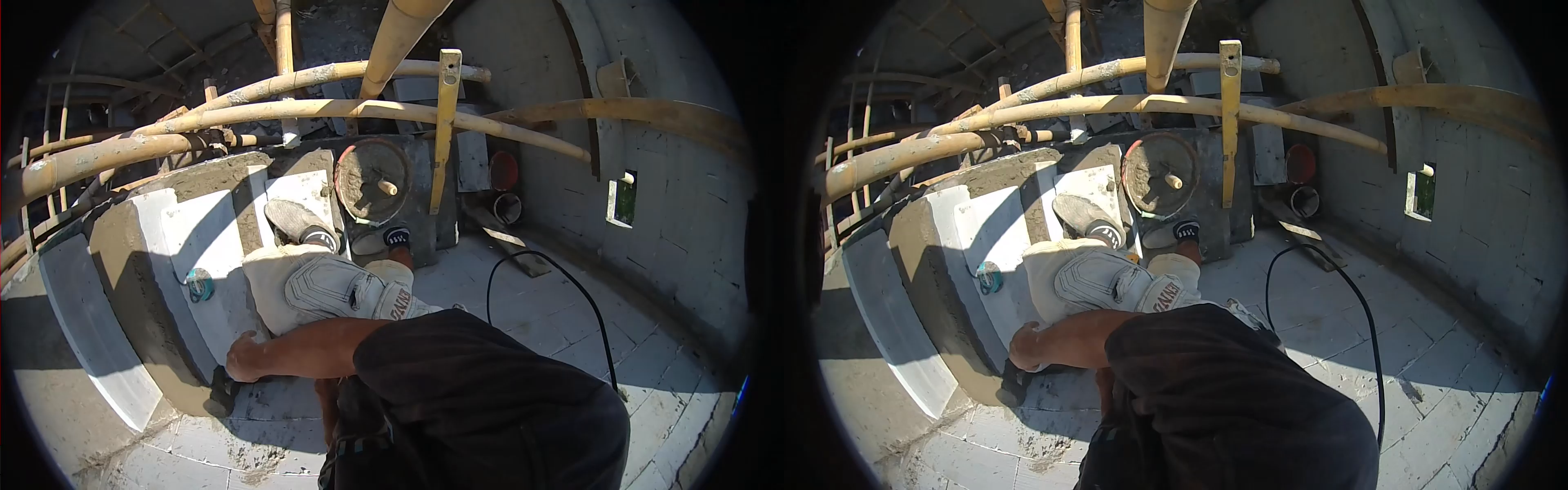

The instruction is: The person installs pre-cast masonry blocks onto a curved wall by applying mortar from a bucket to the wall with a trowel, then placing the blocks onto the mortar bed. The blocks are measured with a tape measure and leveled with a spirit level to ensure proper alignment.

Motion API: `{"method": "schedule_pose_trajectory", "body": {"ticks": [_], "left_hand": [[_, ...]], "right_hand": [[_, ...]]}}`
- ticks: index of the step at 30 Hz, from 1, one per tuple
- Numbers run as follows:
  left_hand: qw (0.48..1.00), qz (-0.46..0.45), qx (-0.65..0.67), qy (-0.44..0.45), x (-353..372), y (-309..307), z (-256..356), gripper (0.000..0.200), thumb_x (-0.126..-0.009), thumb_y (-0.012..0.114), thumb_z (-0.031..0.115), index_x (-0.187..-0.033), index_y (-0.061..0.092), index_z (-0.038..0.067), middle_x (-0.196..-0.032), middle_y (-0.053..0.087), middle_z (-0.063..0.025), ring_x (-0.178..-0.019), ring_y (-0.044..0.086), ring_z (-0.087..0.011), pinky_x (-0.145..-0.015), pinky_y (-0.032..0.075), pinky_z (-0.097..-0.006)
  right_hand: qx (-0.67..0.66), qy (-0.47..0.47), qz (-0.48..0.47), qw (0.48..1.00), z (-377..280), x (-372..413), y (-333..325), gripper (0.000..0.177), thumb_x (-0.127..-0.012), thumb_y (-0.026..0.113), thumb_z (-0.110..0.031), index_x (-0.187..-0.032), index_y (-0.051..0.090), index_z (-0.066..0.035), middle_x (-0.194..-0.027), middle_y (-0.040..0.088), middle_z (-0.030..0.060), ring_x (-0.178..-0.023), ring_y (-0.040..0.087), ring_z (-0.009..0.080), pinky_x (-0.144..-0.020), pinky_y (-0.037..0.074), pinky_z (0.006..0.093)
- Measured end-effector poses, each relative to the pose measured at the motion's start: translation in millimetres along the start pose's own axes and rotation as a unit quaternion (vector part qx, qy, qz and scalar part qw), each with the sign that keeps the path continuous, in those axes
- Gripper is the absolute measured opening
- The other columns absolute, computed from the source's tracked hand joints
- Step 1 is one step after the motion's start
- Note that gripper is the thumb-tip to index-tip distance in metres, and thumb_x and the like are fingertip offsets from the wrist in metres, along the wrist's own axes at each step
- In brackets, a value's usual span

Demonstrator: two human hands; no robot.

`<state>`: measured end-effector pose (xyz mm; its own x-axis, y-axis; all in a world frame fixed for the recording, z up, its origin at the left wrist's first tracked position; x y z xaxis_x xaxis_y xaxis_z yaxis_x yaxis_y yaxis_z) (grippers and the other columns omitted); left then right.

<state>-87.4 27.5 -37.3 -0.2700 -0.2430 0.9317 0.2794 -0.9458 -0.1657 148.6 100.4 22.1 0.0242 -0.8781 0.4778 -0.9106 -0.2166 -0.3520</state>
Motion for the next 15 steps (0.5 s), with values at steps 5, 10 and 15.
{"method": "schedule_pose_trajectory", "body": {"ticks": [5, 10, 15], "left_hand": [[1.000, 0.006, -0.013, 0.017, 4, -1, 9, 0.054, -0.098, 0.056, 0.039, -0.136, 0.049, 0.000, -0.127, 0.059, -0.0144, -0.112, 0.059, -0.0242, -0.093, 0.049, -0.0373], [1.000, 0.017, -0.016, 0.021, 16, -1, 4, 0.055, -0.098, 0.057, 0.039, -0.135, 0.050, -0.001, -0.126, 0.059, -0.0148, -0.110, 0.060, -0.0243, -0.091, 0.049, -0.0370], [0.999, 0.027, -0.024, 0.028, 27, -1, -1, 0.055, -0.097, 0.058, 0.039, -0.134, 0.051, -0.002, -0.124, 0.060, -0.0153, -0.108, 0.061, -0.0245, -0.090, 0.050, -0.0366]], "right_hand": [[0.005, 0.057, -0.034, 0.998, 9, -19, 8, 0.048, -0.074, 0.080, -0.025, -0.120, 0.069, -0.021, -0.120, 0.068, 0.0039, -0.109, 0.062, 0.0306, -0.092, 0.044, 0.0624], [0.022, 0.120, -0.057, 0.991, 14, -30, 19, 0.040, -0.071, 0.082, -0.023, -0.110, 0.071, -0.022, -0.109, 0.069, 0.0025, -0.103, 0.062, 0.0272, -0.090, 0.046, 0.0595], [-0.024, 0.052, -0.043, 0.997, 25, -142, 61, 0.054, -0.066, 0.084, -0.029, -0.118, 0.070, -0.026, -0.118, 0.068, 0.0024, -0.110, 0.061, 0.0353, -0.084, 0.045, 0.0658]]}}
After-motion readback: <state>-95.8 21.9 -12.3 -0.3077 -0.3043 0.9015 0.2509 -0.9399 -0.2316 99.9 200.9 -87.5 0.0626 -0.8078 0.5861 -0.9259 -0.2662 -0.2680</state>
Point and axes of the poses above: each hand's wrist, its own x-axis away from the middle knuckle, its own y-axis out of the palm, z = x × y, the point moved 6 cm from there along -x, towards the middle knuckle
